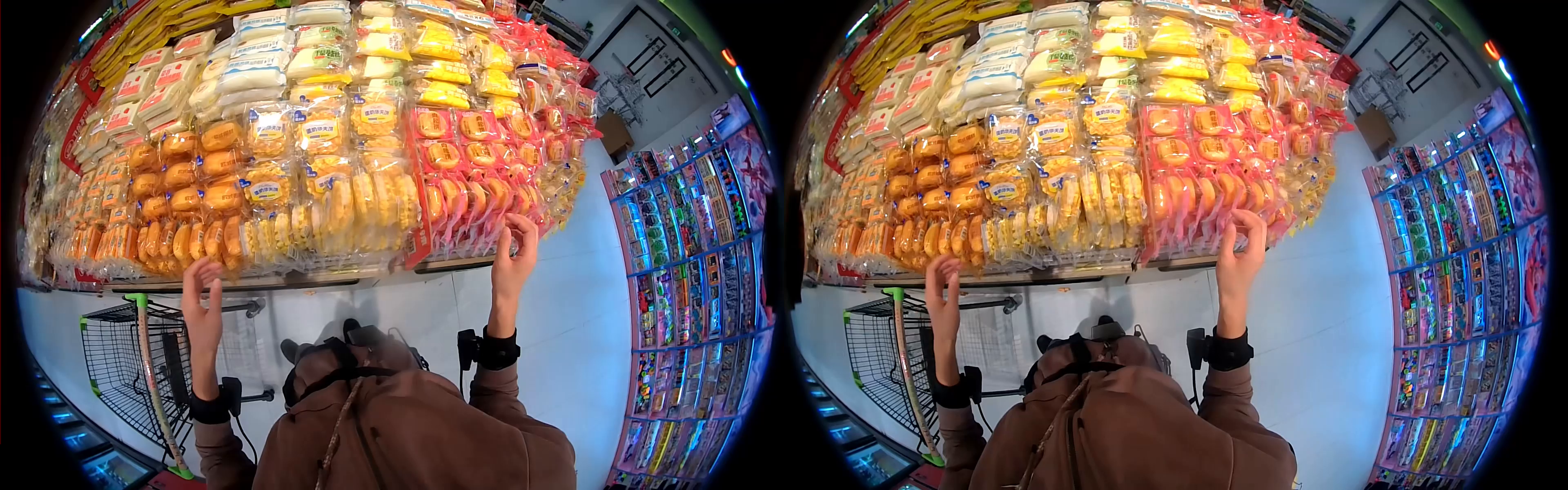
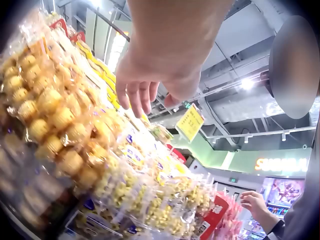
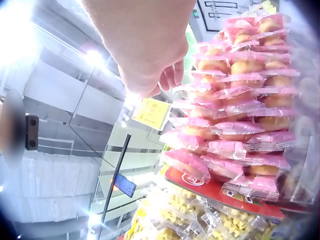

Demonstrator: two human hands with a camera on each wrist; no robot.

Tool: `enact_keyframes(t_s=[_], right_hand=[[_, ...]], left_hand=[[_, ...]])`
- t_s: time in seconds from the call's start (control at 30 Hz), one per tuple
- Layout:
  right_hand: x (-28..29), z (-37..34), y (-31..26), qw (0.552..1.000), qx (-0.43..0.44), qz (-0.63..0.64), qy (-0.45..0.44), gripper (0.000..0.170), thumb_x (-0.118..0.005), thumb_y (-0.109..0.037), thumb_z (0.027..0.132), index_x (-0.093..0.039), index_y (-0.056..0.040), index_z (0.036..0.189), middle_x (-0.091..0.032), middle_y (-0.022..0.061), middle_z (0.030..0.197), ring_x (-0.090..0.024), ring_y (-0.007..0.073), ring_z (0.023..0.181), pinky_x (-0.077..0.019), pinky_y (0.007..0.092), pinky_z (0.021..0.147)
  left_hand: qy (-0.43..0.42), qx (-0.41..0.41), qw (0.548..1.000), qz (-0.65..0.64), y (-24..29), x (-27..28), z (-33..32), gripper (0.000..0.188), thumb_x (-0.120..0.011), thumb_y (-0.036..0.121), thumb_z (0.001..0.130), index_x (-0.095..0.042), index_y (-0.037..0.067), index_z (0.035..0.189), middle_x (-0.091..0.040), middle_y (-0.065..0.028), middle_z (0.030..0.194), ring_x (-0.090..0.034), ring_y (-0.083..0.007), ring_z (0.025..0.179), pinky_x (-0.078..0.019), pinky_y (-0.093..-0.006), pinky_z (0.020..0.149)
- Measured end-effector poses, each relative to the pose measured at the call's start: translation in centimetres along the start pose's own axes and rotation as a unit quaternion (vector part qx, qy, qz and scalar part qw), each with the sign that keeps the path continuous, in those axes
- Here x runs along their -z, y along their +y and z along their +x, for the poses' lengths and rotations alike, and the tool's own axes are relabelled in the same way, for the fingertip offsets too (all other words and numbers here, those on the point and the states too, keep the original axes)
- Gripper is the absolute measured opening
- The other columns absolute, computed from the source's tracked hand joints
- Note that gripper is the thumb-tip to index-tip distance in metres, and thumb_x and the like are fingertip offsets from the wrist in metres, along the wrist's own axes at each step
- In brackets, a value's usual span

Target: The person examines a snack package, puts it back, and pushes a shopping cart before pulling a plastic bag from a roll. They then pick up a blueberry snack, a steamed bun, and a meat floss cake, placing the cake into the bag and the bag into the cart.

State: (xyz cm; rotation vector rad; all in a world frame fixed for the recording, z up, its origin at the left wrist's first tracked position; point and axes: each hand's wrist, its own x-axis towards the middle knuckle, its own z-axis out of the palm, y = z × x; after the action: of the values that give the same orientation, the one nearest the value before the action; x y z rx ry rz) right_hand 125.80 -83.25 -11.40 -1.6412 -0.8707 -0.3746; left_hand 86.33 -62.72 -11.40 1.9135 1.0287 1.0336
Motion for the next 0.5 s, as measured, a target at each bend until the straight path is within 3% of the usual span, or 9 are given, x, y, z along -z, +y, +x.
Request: enact_keyframes(t_s=[0.17,0.37,0.5], right_hand=[[0.8,0.1,-0.1,1.0,-0.019,0.001,0.012,0.018,-0.052,0.002,0.079,-0.055,-0.0005,0.097,-0.054,0.0095,0.096,-0.052,0.0192,0.085,-0.042,0.0289,0.076],[1.0,3.1,0.4,0.981,0.065,-0.175,0.054,0.022,-0.06,-0.005,0.077,-0.056,-0.0034,0.098,-0.055,0.0097,0.093,-0.049,0.0253,0.088,-0.0379,0.0339,0.081],[0.0,4.3,0.8,0.964,0.077,-0.25,0.042,0.023,-0.065,-0.01,0.074,-0.057,-0.0049,0.095,-0.056,0.009,0.091,-0.049,0.0273,0.09,-0.0373,0.0374,0.082]], left_hand=[[-0.078,0.008,0.993,-0.083,1.2,-3.7,0.2,0.028,-0.046,0.003,0.088,-0.045,0.0,0.116,-0.055,-0.008,0.101,-0.054,-0.0152,0.096,-0.0395,-0.0275,0.088],[-0.134,0.034,0.987,-0.081,2.9,-5.8,0.2,0.026,-0.051,0.005,0.085,-0.048,0.001,0.111,-0.059,-0.008,0.092,-0.057,-0.0156,0.09,-0.0432,-0.0273,0.08],[-0.15,0.026,0.983,-0.101,2.4,-6.7,-0.4,0.027,-0.051,0.005,0.085,-0.048,0.001,0.111,-0.061,-0.0079,0.09,-0.059,-0.0152,0.086,-0.044,-0.0274,0.079]])
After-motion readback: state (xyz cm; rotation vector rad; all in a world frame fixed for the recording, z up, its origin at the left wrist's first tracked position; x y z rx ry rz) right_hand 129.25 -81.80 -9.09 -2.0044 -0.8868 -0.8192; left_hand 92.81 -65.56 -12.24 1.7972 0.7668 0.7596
